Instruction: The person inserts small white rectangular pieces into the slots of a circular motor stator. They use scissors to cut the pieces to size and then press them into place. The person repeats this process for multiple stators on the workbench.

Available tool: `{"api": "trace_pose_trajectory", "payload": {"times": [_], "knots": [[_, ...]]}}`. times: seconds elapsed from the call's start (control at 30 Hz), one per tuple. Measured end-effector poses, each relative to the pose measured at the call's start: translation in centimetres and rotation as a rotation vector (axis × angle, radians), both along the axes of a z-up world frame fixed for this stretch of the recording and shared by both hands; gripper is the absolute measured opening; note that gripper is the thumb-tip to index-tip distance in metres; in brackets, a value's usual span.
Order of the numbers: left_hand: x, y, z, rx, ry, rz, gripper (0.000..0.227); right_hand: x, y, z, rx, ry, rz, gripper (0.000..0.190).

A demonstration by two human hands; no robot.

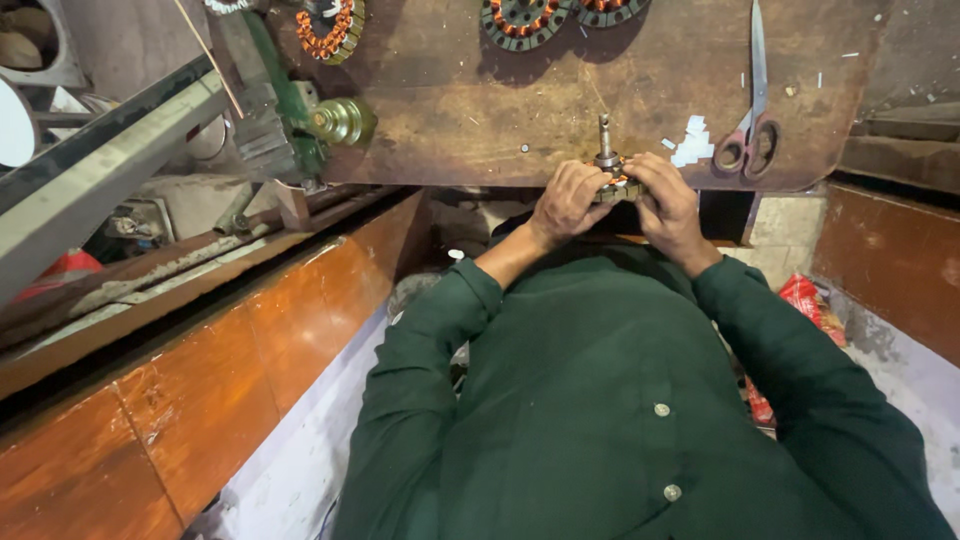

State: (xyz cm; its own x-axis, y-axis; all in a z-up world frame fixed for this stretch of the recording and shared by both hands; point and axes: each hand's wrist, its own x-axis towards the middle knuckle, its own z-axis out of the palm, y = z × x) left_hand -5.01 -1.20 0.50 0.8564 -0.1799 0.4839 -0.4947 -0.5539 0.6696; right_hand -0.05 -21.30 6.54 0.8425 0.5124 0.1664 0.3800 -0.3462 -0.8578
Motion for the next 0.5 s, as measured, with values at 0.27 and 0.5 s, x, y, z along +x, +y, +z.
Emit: {"api": "trace_pose_trajectory", "payload": {"times": [0.27,0.5], "knots": [[1.8,0.9,4.8,-0.082,0.234,-0.024,0.047,1.0,-0.4,-1.6,0.102,0.238,-0.002,0.043],[3.3,-0.2,3.9,-0.012,0.433,0.14,0.032,2.3,0.4,-4.6,0.417,0.689,-0.112,0.051]]}}
